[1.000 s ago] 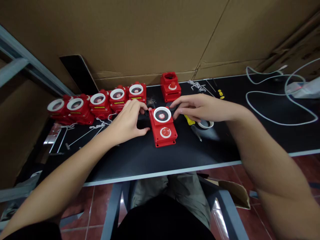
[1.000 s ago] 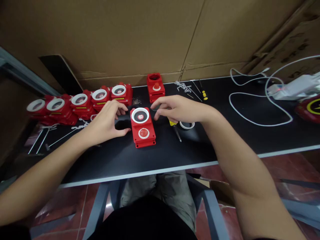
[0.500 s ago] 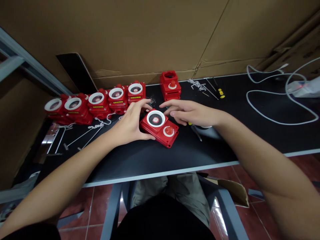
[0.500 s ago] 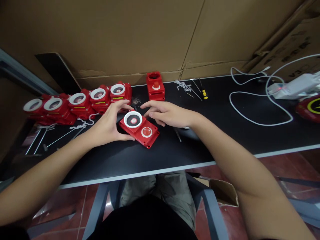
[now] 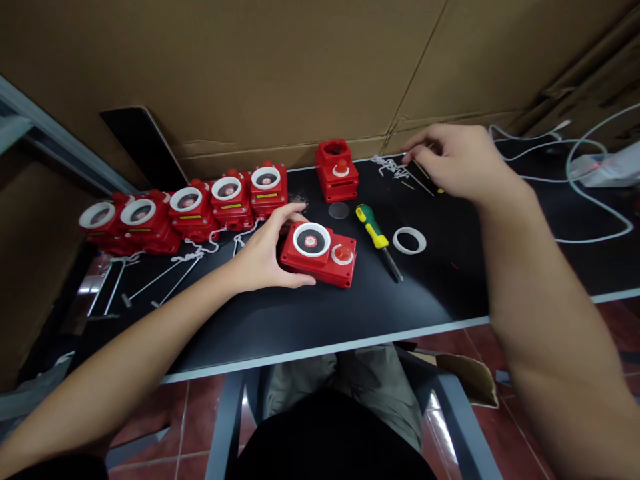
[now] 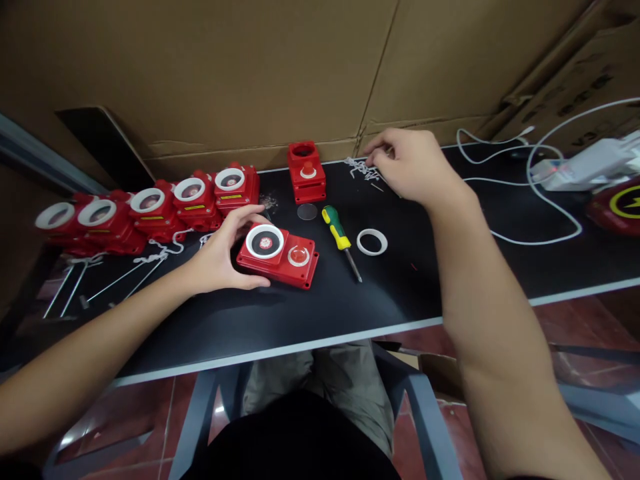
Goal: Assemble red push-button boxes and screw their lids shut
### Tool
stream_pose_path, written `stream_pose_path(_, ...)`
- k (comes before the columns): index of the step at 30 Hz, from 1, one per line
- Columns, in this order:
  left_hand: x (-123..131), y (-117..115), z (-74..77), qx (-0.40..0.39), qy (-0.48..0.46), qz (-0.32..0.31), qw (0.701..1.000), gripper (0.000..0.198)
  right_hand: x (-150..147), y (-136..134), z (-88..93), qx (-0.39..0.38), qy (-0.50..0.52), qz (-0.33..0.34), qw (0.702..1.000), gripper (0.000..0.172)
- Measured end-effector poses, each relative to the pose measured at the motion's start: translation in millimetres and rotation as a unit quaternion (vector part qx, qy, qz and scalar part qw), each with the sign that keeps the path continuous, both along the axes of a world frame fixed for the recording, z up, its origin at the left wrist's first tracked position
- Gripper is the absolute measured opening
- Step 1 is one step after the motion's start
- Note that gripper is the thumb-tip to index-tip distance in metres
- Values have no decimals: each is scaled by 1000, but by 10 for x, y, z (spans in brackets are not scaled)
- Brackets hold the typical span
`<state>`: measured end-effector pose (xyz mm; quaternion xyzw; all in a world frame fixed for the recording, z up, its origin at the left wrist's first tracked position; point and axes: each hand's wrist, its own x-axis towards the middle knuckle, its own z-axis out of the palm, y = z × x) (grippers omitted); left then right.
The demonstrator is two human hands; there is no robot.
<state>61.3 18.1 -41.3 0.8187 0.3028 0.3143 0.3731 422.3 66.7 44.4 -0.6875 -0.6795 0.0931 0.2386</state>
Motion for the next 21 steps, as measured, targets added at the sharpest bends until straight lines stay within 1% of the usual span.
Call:
stream_pose_path(2, -13, 9, 13, -6, -3, -5, 1000, 110, 91, 84, -45, -27, -29, -34, 999, 34)
stream_pose_path(4, -27, 22, 19, 1, 8, -1, 1000, 104, 152, 142, -96, -44, -35, -42, 998, 34)
stream_pose_path(7, -40, 40, 28, 17, 30, 11, 999, 100, 200, 179, -141, -50, -36, -49, 997, 35)
stream_pose_path(9, -39, 41, 42, 22, 43, 25, 999, 99, 216, 184, -146, -50, -36, -56, 997, 34)
stream_pose_path(13, -21, -2, 89, 44, 76, 73, 993, 93, 246, 194, -141, -49, -37, -70, 996, 33)
stream_pose_path(15, -4, -42, 111, 56, 91, 90, 990, 90, 283, 209, -154, -48, -38, -71, 996, 33)
stream_pose_path(19, 50, -135, 128, 87, 95, 103, 986, 89, 409, 263, -226, -33, -49, -61, 996, 33)
stream_pose_path(21, 81, -181, 122, 95, 91, 110, 985, 87, 467, 298, -277, -19, -64, -36, 997, 35)
